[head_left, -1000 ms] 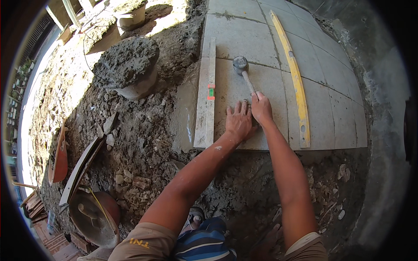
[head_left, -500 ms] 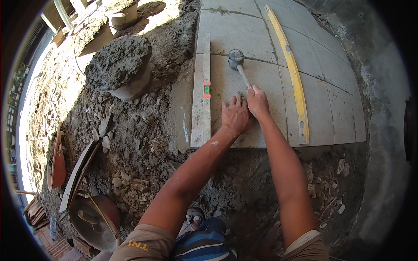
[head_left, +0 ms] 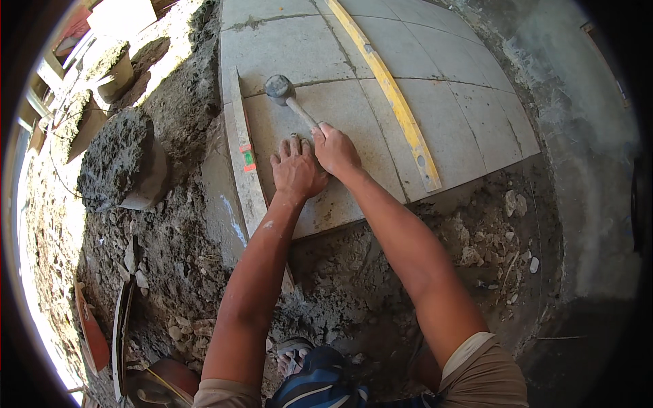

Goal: Apply mortar and position floor tiles using a hammer and level.

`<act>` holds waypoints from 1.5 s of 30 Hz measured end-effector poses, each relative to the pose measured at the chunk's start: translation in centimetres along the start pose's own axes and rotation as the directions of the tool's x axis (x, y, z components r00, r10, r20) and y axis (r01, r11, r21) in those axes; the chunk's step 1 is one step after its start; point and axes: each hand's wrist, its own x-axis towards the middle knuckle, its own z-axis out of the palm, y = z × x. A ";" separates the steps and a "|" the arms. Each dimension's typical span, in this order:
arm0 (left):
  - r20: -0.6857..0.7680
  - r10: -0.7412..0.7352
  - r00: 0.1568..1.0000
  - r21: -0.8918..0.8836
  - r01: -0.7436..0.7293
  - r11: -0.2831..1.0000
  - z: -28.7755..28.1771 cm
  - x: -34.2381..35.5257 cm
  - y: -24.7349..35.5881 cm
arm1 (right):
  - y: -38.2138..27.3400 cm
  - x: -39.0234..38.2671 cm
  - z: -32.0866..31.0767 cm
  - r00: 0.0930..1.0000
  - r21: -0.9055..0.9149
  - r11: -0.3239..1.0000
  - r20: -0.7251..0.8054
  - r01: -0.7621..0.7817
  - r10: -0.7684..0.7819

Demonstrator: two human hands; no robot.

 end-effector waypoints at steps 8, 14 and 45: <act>-0.024 -0.007 1.000 0.014 0.007 1.000 1.2 -0.5 -2.1 | 0.8 -2.0 1.4 0.999 0.019 1.000 0.034 -0.009 0.009; -0.084 -0.010 0.996 0.008 0.010 1.000 1.6 -0.4 -1.5 | 0.4 -3.2 0.4 0.997 0.111 0.992 -0.053 0.065 -0.059; -0.097 -0.019 0.995 -0.035 0.015 0.999 1.3 -0.5 -1.2 | 4.9 -1.8 0.3 0.989 -0.352 0.933 -0.094 0.071 -0.111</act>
